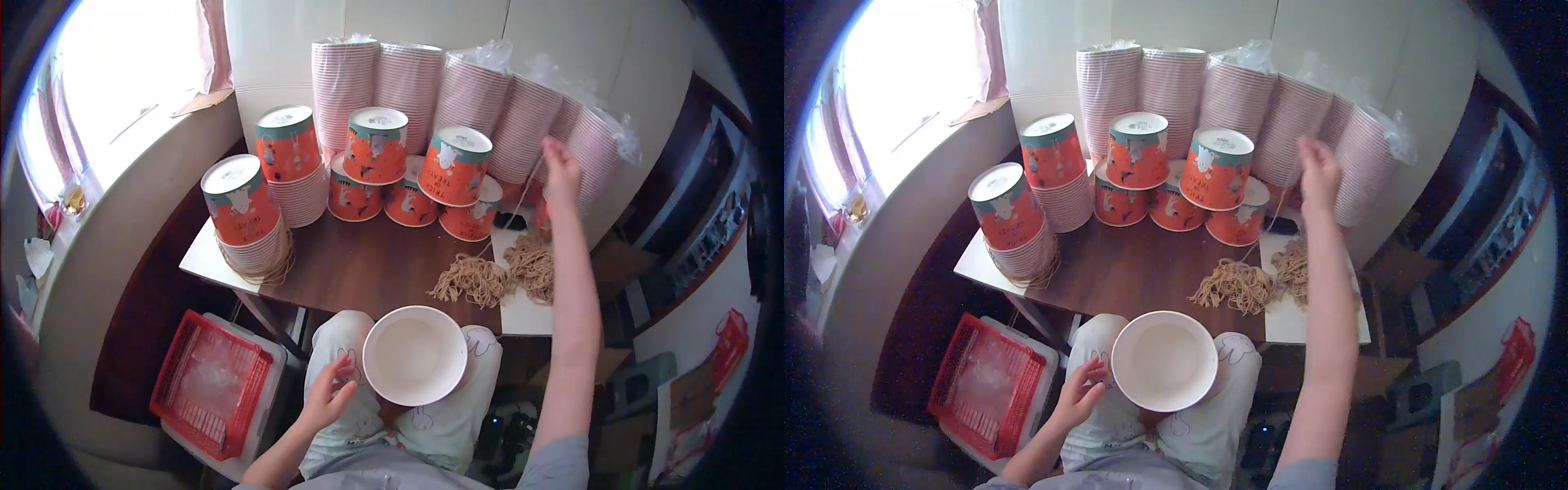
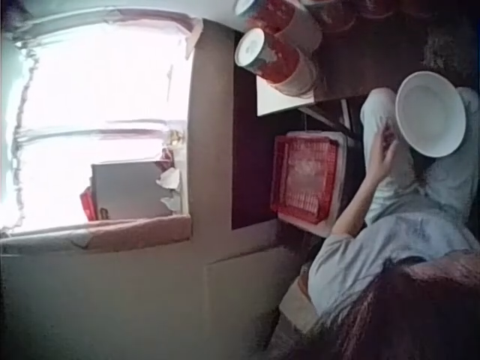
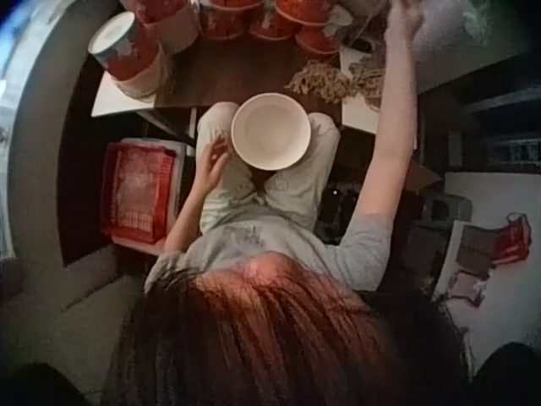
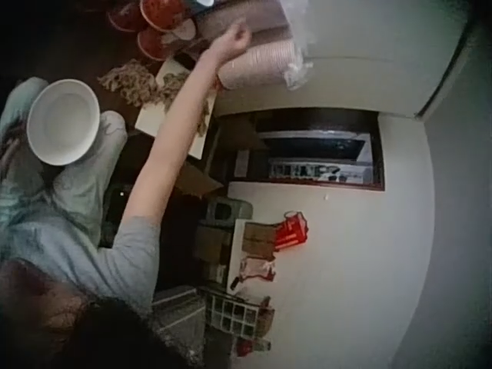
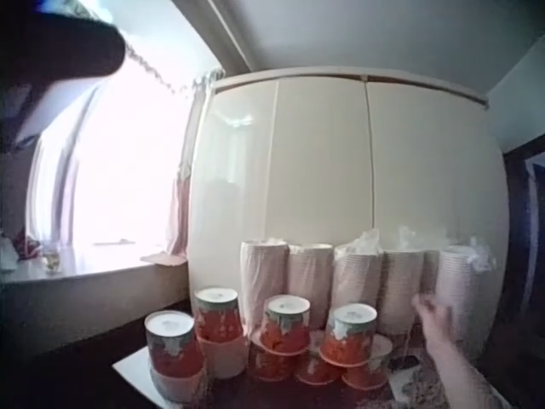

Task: Threading pre-cut lengths of string through holes in paper buckets to create carry handles.

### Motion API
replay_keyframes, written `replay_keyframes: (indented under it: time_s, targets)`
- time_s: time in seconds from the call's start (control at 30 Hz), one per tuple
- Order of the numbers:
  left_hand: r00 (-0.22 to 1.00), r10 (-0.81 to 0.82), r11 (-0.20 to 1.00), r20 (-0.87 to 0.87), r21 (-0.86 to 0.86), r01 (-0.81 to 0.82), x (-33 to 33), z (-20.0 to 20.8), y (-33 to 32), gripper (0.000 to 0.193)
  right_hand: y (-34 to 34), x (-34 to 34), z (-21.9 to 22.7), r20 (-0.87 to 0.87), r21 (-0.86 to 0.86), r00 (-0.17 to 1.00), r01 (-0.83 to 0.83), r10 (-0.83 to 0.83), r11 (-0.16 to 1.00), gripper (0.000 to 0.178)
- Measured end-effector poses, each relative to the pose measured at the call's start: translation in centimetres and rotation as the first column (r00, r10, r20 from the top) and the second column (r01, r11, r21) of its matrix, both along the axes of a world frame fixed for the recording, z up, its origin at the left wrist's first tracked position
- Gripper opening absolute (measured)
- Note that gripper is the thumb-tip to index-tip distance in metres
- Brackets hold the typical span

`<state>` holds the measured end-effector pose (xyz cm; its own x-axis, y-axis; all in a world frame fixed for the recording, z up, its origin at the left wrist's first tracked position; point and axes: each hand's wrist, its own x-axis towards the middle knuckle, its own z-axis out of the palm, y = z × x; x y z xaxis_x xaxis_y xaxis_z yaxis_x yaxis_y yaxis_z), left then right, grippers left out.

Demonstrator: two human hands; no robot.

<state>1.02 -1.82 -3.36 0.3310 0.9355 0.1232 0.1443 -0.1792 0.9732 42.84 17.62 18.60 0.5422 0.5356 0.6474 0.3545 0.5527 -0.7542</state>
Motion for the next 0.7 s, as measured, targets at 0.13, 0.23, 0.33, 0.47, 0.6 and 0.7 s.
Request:
replay_keyframes:
  time_s: [0.13, 0.23, 0.33, 0.47, 0.6, 0.7]
  targets:
    - [0.998, -0.031, 0.998, 0.058, -0.051, 0.034, 0.1, -0.3, 0.4, 0.046, -5.9, -4.3, 5.7, -0.056, 0.181, 0.908, -0.399, 0.415, 0.899, 0.015]
    - [0.992, 0.014, 0.994, 0.129, -0.108, 0.000, 0.1, 0.0, 0.2, 0.040, -11.0, -10.9, 2.7, 0.314, -0.204, 0.867, -0.335, 0.386, 0.920, 0.010]
    - [0.982, 0.020, 0.992, 0.186, -0.124, 0.004, 0.0, -0.4, 0.2, 0.035, -14.4, -16.6, -4.3, 0.777, -0.233, 0.526, -0.271, 0.346, 0.934, 0.015]
    - [0.982, -0.020, 0.990, 0.190, -0.137, 0.046, 1.0, -0.2, 0.7, 0.031, -17.6, -20.0, -12.9, 0.764, -0.468, 0.438, -0.129, 0.473, 0.874, 0.013]
    - [0.976, -0.004, 0.986, 0.217, -0.163, 0.040, 1.2, -0.6, 1.0, 0.028, -17.3, -21.3, -16.1, 0.757, -0.503, 0.450, -0.061, 0.474, 0.862, 0.006]
    - [0.978, -0.003, 0.986, 0.208, -0.161, 0.037, 1.5, -0.3, 1.0, 0.027, -17.2, -21.9, -16.5, 0.745, -0.507, 0.469, -0.064, 0.474, 0.860, 0.003]
